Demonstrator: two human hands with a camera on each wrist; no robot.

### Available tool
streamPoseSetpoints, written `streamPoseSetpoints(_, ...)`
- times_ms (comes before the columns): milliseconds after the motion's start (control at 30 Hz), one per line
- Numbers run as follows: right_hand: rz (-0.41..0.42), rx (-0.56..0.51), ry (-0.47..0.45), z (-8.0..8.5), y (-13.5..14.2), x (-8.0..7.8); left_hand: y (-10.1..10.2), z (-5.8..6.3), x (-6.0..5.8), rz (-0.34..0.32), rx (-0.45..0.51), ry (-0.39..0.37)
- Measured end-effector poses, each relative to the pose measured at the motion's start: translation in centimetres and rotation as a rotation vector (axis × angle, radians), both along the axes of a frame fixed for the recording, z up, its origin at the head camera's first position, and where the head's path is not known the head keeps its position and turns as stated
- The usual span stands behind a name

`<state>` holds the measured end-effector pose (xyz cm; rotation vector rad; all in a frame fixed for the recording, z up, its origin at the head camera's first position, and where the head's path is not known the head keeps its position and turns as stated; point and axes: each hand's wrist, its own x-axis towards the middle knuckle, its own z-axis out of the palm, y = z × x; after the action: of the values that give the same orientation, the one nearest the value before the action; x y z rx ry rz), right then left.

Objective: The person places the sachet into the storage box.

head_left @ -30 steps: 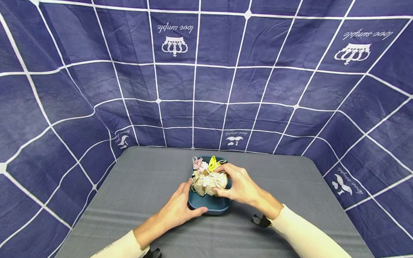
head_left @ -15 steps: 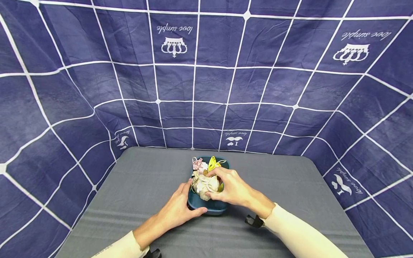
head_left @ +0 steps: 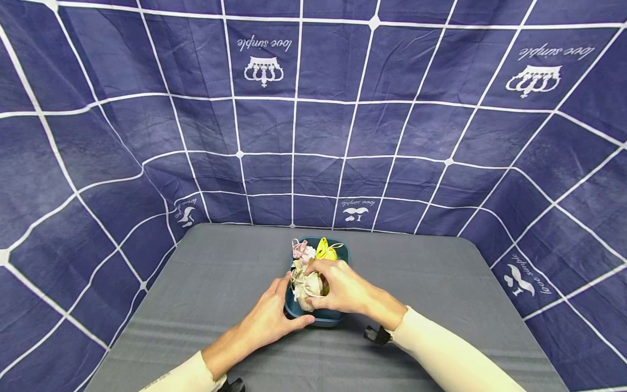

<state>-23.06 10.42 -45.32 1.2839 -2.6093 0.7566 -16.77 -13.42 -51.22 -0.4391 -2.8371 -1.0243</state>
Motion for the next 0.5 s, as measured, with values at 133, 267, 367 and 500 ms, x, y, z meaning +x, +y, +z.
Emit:
streamPoseSetpoints(133,0.014,0.02,-0.043,0.04,-0.29,-0.01,0.07,-0.02,0.03,0.0,0.004,0.003)
streamPoseSetpoints(267,0.035,0.001,-0.137,0.18,-0.25,0.08,0.13,-0.04,0.04,0.0,0.005,0.001)
streamPoseSetpoints(367,0.038,-0.014,-0.146,0.12,0.0,0.08,0.16,-0.02,0.02,0.002,0.008,-0.002)
streamPoseSetpoints(500,0.02,-0.011,-0.084,-0.02,0.37,0.03,0.14,0.02,0.03,0.005,0.003,-0.005)
